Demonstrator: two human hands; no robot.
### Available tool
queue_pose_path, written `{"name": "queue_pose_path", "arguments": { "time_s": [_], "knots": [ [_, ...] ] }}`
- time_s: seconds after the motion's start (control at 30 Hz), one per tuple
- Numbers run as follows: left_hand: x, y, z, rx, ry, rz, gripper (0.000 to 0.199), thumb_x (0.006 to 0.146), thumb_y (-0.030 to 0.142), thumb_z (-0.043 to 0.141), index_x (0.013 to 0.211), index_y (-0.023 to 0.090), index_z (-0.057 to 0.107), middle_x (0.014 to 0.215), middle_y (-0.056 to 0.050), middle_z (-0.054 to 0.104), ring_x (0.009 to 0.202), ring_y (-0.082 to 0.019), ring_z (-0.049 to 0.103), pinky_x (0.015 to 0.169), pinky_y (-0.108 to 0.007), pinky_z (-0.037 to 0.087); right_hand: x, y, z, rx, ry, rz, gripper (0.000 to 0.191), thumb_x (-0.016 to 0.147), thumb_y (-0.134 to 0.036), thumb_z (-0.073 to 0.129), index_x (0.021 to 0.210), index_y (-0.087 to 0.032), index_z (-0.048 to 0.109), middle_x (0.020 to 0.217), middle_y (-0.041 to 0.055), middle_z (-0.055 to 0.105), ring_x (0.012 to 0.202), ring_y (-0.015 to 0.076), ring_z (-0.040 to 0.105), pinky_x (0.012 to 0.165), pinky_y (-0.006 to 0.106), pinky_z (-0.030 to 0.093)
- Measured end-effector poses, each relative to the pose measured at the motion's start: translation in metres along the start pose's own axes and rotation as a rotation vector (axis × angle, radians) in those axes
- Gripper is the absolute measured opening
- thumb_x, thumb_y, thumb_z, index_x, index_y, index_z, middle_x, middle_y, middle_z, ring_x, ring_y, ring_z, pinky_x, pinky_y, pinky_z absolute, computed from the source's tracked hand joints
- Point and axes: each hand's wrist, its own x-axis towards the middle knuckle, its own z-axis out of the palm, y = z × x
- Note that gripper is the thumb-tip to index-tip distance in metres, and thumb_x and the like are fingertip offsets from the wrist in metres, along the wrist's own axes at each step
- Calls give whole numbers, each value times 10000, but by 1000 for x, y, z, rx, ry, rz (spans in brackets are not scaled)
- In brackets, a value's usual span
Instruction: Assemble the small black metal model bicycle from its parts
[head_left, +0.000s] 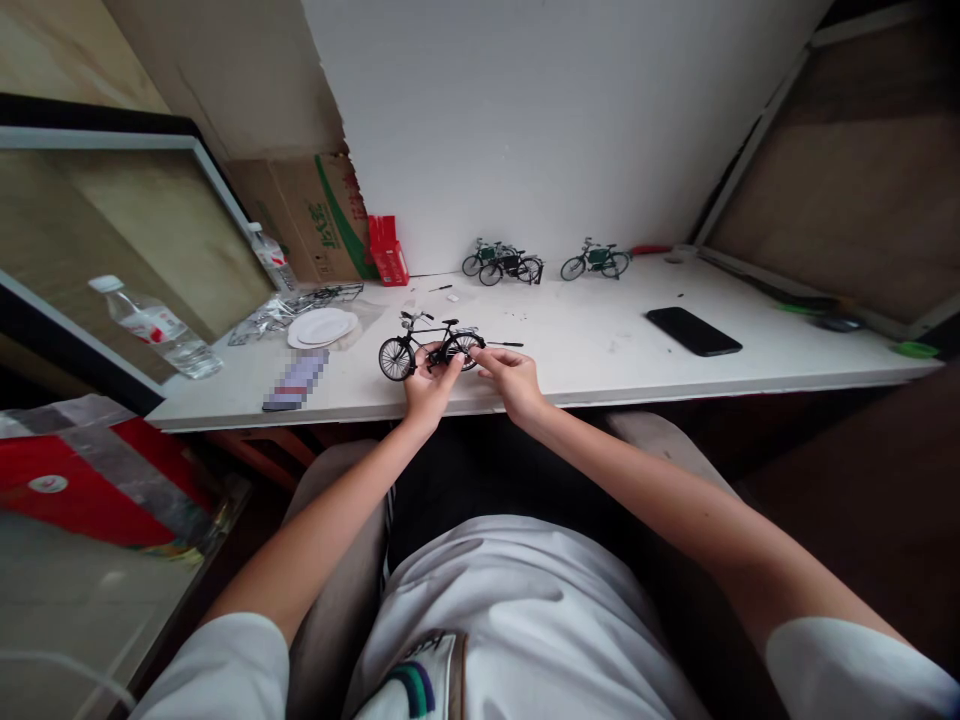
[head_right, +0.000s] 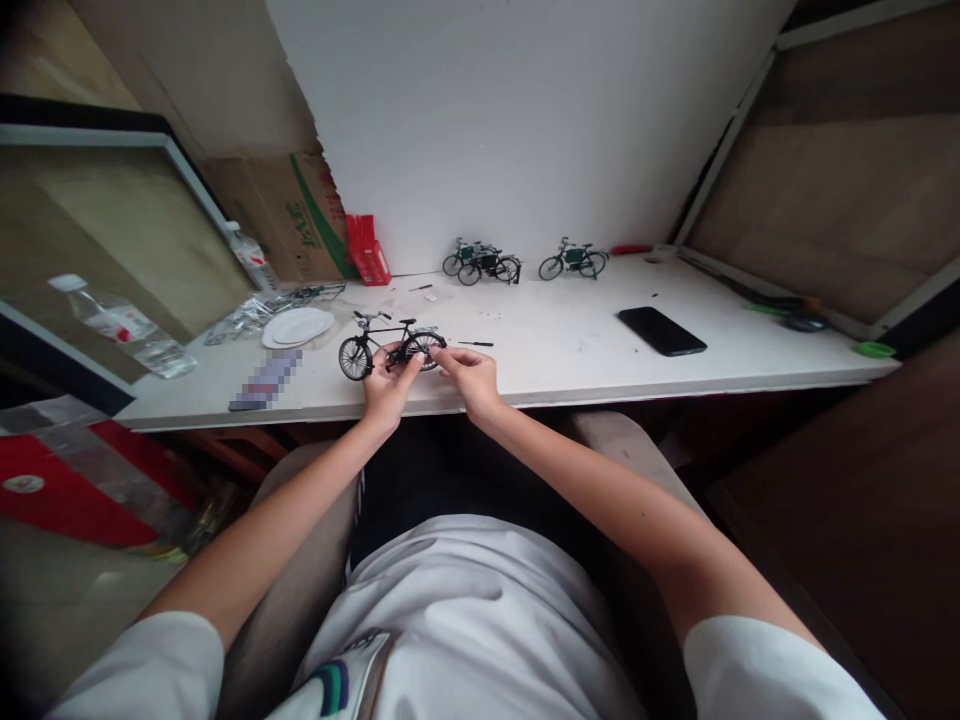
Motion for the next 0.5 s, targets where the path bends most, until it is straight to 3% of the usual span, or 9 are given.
{"name": "queue_pose_path", "arguments": {
  "time_s": [0.5],
  "knots": [
    [1,-2,-2,-5,-26,-10,577,741,485,936,1133,191,633,1020,-86,787,963,-226,782,979,-387,609,2,3,-3,-60,-30,-36,335,700,-556,930,797,-248,841,963,46,813,931,209,695,797,322,537]
  ]
}}
